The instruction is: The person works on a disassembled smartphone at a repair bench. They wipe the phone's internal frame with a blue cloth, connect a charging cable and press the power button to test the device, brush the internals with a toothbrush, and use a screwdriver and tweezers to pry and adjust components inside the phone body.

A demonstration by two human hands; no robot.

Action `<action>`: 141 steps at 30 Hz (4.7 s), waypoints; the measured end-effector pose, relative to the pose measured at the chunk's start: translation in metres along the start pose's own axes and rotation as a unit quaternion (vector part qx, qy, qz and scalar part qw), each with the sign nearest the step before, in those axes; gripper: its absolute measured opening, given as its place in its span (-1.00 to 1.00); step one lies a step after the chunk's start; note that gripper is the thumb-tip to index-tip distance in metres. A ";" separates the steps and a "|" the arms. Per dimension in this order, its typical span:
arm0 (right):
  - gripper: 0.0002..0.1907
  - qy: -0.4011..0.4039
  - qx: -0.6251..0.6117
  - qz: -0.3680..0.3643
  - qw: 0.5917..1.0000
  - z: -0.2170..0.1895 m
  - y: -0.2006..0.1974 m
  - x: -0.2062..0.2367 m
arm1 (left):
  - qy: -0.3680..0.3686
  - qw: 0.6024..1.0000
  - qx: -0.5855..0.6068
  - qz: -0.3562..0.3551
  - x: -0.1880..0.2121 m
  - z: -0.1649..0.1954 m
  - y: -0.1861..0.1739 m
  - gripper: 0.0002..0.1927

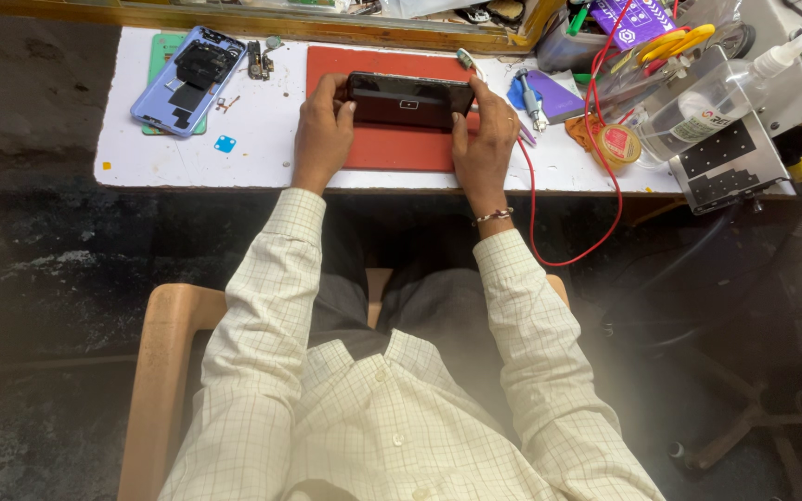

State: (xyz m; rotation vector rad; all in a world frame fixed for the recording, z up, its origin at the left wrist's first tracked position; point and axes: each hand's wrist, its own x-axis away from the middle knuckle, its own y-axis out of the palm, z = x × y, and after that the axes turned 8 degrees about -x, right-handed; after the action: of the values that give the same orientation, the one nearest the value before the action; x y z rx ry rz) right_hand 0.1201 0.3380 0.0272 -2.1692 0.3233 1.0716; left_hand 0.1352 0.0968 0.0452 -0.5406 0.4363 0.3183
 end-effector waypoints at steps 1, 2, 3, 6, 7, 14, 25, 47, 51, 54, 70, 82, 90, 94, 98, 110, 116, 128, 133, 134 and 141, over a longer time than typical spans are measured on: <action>-0.41 0.003 -0.001 -0.002 1.000 0.000 0.000 0.000 | 0.001 1.000 -0.001 0.001 0.000 0.000 0.000 -0.79; -0.41 0.005 -0.003 -0.003 1.000 0.000 0.000 0.000 | 0.002 1.000 -0.002 0.002 0.000 0.000 0.000 -0.78; -0.41 0.002 0.000 -0.001 1.000 0.000 0.000 0.000 | 0.001 1.000 -0.001 0.001 0.000 0.000 0.000 -0.78; -0.41 -0.004 0.001 0.004 1.000 0.001 0.001 0.000 | -0.002 1.000 0.000 -0.001 0.001 -0.001 0.000 -0.78; -0.41 -0.005 -0.002 0.006 1.000 0.001 0.001 -0.001 | -0.001 1.000 0.001 -0.001 -0.001 0.000 -0.001 -0.78; -0.50 -0.009 -0.020 0.031 0.999 0.000 0.000 -0.002 | 0.016 0.999 -0.026 -0.013 -0.001 -0.001 -0.003 -0.74; -0.69 -0.095 -0.035 0.026 0.995 -0.009 -0.009 -0.005 | 0.107 0.991 0.046 0.059 0.000 0.003 -0.009 -0.82; -0.69 -0.143 -0.045 0.035 0.988 -0.012 -0.018 -0.007 | -0.248 0.857 0.406 -0.196 -0.006 0.014 0.001 -0.51; -0.67 -0.105 -0.010 0.015 0.994 -0.007 -0.017 -0.006 | -0.215 0.837 0.475 -0.167 -0.003 0.011 0.016 -0.54; -0.50 -0.083 -0.005 -0.011 0.996 -0.005 -0.019 -0.004 | -0.185 0.847 0.474 -0.154 0.000 0.008 0.021 -0.58; -0.14 -0.085 -0.028 -0.074 0.993 0.036 -0.043 0.013 | -0.107 0.894 0.405 -0.158 0.013 0.005 0.041 -0.64; -0.07 -0.079 -0.029 -0.102 0.991 0.045 -0.048 0.021 | -0.113 0.909 0.392 -0.080 0.019 0.014 0.055 -0.69; -0.06 -0.078 -0.039 -0.104 0.991 0.046 -0.049 0.024 | -0.152 0.927 0.339 -0.045 0.018 0.018 0.061 -0.75; -0.06 -0.083 -0.038 -0.094 0.991 0.046 -0.049 0.024 | -0.129 0.933 0.336 -0.024 0.020 0.016 0.065 -0.76; -0.07 -0.082 -0.041 -0.087 0.992 0.046 -0.049 0.025 | -0.113 0.936 0.333 -0.018 0.021 0.012 0.068 -0.77; -0.08 -0.080 -0.049 -0.074 0.993 0.044 -0.050 0.025 | -0.091 0.937 0.337 -0.007 0.024 0.013 0.068 -0.74; -0.08 -0.079 -0.055 -0.074 0.993 0.043 -0.052 0.025 | -0.080 0.943 0.324 0.001 0.027 0.015 0.068 -0.79; -0.07 -0.078 -0.055 -0.074 0.993 0.042 -0.051 0.026 | -0.067 0.957 0.279 0.034 0.030 0.017 0.069 -0.83; -0.06 -0.075 -0.049 -0.077 0.993 0.040 -0.051 0.024 | -0.054 0.959 0.273 0.049 0.030 0.020 0.066 -0.79; -0.06 -0.076 -0.049 -0.076 0.993 0.040 -0.050 0.024 | -0.052 0.960 0.271 0.051 0.030 0.021 0.066 -0.78; -0.06 -0.072 -0.050 -0.078 0.993 0.041 -0.050 0.025 | -0.038 0.970 0.233 0.060 0.033 0.021 0.067 -0.79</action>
State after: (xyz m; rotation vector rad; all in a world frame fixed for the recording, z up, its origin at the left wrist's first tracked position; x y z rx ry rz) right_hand 0.1360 0.4044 0.0142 -2.1497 0.0353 1.1690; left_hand 0.1430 0.1690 0.0175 -0.0418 0.4534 0.3380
